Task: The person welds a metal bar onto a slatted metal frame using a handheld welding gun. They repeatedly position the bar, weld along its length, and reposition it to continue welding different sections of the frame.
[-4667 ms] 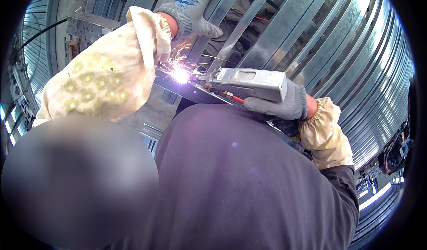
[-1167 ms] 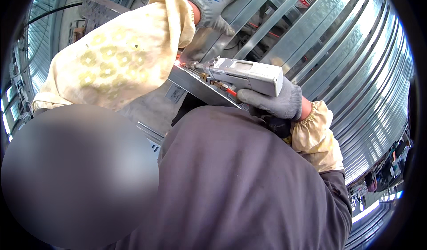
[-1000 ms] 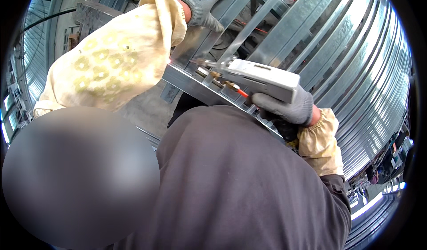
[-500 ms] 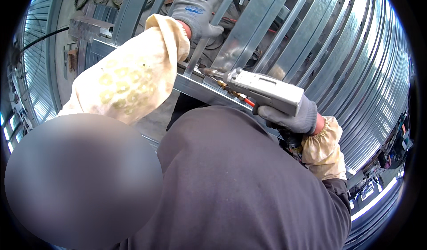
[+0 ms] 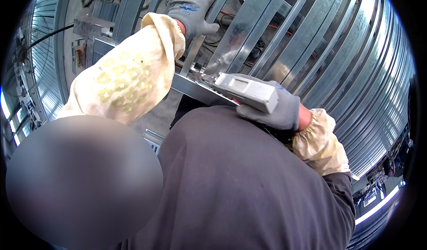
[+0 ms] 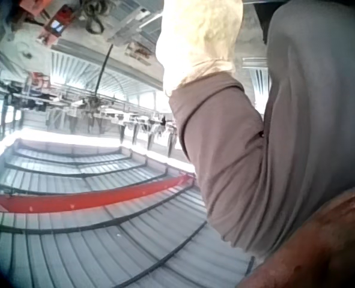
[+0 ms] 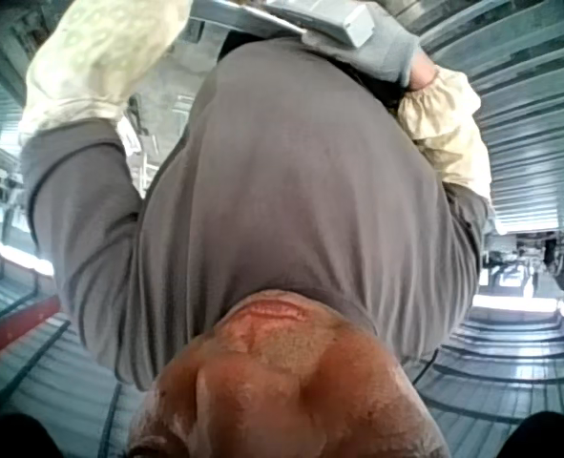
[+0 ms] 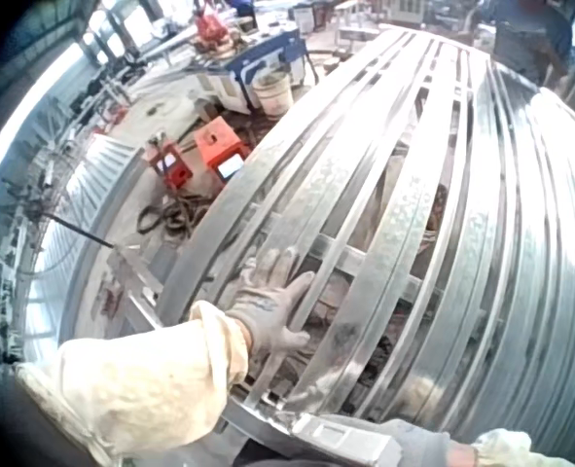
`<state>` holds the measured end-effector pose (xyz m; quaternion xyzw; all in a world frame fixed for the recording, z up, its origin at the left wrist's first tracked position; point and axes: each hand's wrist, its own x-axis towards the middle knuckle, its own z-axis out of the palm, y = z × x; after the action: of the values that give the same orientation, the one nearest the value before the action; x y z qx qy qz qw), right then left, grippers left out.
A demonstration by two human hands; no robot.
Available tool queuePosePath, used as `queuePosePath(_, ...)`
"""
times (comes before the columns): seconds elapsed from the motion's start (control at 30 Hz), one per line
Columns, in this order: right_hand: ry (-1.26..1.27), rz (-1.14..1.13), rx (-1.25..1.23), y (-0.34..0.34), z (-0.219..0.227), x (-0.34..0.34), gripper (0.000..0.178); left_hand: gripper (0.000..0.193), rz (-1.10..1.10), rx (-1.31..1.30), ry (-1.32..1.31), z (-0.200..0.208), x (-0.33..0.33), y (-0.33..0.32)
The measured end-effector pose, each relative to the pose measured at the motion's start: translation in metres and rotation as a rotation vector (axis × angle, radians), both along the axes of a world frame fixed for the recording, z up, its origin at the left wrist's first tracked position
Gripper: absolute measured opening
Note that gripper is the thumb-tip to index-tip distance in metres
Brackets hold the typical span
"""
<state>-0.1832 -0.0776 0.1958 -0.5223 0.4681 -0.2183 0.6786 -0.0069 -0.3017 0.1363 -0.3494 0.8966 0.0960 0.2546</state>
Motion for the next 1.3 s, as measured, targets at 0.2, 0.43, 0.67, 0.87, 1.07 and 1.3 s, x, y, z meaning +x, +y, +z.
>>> queuePosePath(0.2, -0.036, -0.034, 0.084, -0.004, 0.003, 0.011, 0.056, 0.100, -0.006, -0.209, 0.131, -0.019, 0.012, 0.005)
queuePosePath(0.43, 0.045, -0.154, -0.014, 0.027, 0.040, -0.007, 0.061, 0.108, 0.061, -0.130, 0.243, -0.010, 0.024, 0.012)
queuePosePath(0.67, 0.164, -0.483, 0.004, 0.091, 0.084, -0.017, 0.053, 0.116, 0.168, -0.107, 0.224, -0.008, 0.088, 0.068)
queuePosePath(0.87, -0.116, -0.976, 0.328, 0.111, 0.110, 0.024, 0.047, 0.125, 0.146, -0.057, 0.056, 0.002, 0.098, 0.088)
queuePosePath(1.07, -0.057, -1.012, 0.272, 0.112, 0.101, 0.056, 0.049, 0.131, 0.168, -0.072, 0.025, 0.002, 0.095, 0.087)
queuePosePath(1.3, 0.008, -1.019, 0.287, 0.099, 0.108, 0.076, 0.050, 0.129, 0.169, -0.055, 0.023, 0.001, 0.094, 0.086)
